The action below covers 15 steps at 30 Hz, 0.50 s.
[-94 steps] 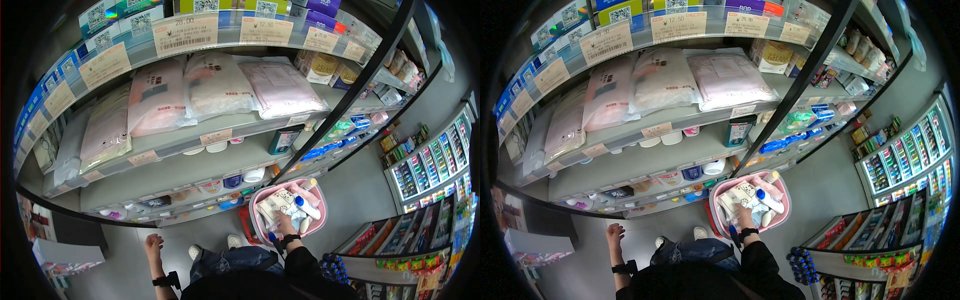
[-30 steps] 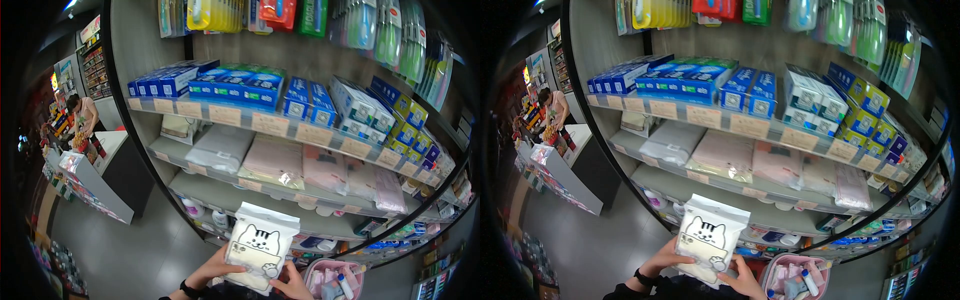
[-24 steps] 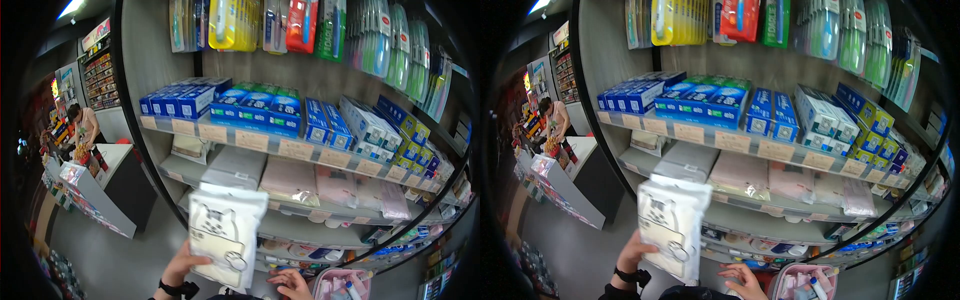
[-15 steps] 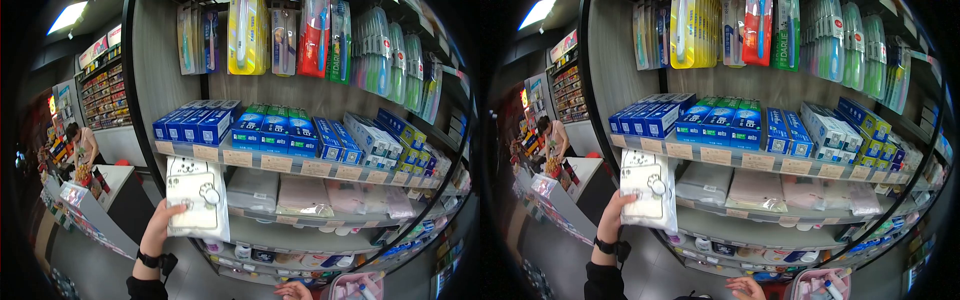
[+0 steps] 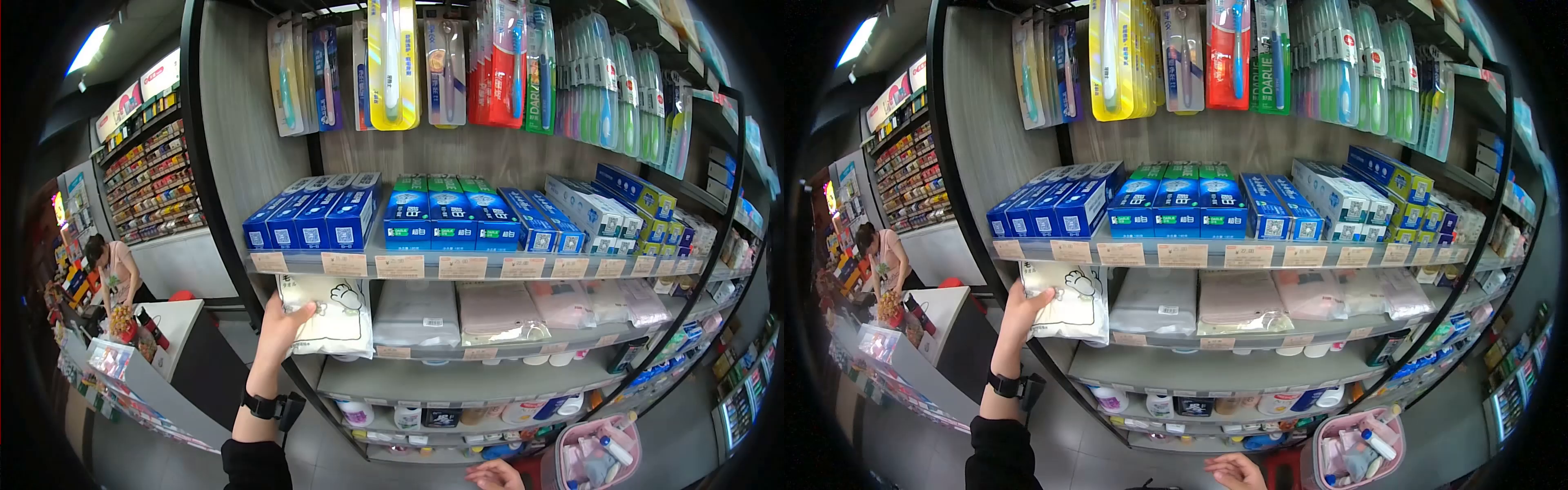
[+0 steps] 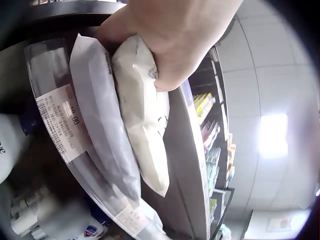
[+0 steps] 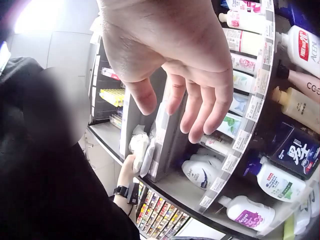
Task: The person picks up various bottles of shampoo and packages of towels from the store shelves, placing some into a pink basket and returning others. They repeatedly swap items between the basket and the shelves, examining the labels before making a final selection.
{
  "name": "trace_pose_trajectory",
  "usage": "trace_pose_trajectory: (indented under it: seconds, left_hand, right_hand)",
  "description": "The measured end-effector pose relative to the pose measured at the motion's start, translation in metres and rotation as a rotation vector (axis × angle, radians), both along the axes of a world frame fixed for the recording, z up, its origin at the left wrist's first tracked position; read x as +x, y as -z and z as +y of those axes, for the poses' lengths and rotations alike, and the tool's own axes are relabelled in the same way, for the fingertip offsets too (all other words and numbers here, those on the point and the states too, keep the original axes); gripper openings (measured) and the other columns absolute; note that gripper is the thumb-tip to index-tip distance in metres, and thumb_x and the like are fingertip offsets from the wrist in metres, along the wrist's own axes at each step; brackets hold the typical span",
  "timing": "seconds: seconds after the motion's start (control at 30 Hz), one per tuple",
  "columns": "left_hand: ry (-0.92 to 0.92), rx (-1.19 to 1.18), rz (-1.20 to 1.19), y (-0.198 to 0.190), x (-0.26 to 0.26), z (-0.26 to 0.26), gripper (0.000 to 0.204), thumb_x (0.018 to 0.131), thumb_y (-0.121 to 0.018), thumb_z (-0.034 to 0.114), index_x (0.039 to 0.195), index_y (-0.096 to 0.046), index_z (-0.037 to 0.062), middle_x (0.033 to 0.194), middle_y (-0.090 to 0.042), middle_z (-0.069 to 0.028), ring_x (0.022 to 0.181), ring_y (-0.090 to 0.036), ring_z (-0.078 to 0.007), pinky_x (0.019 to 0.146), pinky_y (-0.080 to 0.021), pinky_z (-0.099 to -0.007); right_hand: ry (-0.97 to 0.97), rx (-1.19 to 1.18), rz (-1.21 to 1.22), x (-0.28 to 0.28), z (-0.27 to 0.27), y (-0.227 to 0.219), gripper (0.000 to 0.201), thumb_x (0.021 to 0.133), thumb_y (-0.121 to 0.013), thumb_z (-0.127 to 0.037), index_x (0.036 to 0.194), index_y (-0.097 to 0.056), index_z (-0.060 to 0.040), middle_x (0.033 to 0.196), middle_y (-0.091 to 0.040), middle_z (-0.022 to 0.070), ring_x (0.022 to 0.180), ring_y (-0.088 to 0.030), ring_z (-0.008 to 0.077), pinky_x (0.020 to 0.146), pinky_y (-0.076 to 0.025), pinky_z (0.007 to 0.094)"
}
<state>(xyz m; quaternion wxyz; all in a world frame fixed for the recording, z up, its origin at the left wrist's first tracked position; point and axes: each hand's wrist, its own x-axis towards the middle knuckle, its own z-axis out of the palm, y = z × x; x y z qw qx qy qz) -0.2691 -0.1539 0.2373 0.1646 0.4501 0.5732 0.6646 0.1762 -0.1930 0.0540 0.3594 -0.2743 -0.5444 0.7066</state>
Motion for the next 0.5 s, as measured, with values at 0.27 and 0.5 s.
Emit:
trace_pose_trajectory:
  seconds: [0.27,0.5]
  left_hand:
    - [-0.721,0.211,0.939,0.004,0.036,-0.007,0.043,0.076,-0.071,0.005,0.115,-0.055,-0.0034,0.117,-0.056,-0.0203,0.114,-0.051,-0.0396,0.098,-0.041,-0.0438]
    - [-0.366,0.275,1.166,0.037,0.013,-0.020,0.038,0.077,-0.066,0.021,0.108,-0.061,0.0010,0.122,-0.055,-0.0202,0.115,-0.053,-0.0385,0.098,-0.041,-0.0482]
  right_hand:
    - [-0.111,-0.010,-0.014,-0.025,-0.005,-0.006,0.028,0.089,-0.065,-0.005,0.115,-0.055,-0.0033,0.108,-0.063,0.0066,0.102,-0.061,0.0159,0.087,-0.048,0.0298]
    - [-0.138,0.062,-0.236,-0.039,0.014,-0.007,0.047,0.085,-0.069,-0.004,0.127,-0.049,-0.0030,0.113,-0.061,0.0070,0.104,-0.057,0.0137,0.089,-0.047,0.0289]
